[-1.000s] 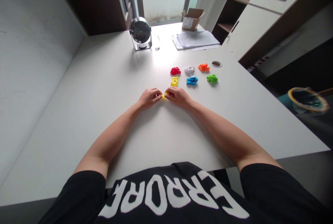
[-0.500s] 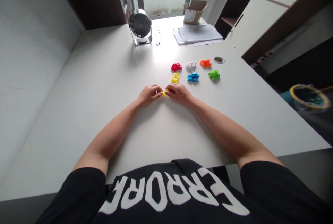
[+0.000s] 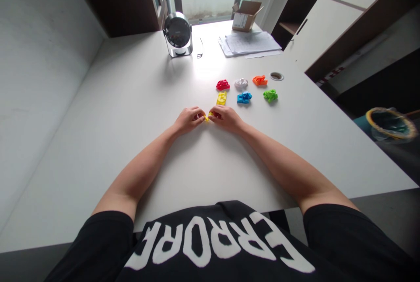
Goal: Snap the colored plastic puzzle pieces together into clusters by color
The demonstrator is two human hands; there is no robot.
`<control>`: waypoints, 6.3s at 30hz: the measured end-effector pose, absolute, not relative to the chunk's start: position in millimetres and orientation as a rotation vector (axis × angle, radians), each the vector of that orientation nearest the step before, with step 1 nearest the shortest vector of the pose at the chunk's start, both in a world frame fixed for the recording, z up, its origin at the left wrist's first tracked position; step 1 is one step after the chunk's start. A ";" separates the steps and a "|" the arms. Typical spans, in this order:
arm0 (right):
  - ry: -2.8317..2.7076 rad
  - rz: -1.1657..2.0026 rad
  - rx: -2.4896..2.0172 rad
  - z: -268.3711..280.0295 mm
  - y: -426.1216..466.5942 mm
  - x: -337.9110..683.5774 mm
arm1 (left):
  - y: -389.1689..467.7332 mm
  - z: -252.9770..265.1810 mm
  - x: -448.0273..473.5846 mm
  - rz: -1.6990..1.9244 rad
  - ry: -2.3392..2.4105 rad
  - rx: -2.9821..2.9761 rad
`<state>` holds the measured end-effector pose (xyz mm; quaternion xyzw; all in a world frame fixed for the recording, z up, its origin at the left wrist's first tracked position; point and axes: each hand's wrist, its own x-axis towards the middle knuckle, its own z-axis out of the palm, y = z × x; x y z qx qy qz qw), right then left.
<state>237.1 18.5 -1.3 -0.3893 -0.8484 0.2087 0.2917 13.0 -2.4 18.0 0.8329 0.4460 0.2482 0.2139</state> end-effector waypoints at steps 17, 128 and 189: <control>-2.267 0.537 -1.010 -1.9 19.3 237.8 | -2.6 17.5 13.4 0.687 1.238 2.307; -2.272 0.557 -1.029 -1.2 19.1 237.5 | -2.3 15.7 13.4 0.701 1.232 2.308; -2.279 0.543 -1.009 -5.8 23.0 239.1 | -0.2 9.8 13.8 0.749 1.225 2.310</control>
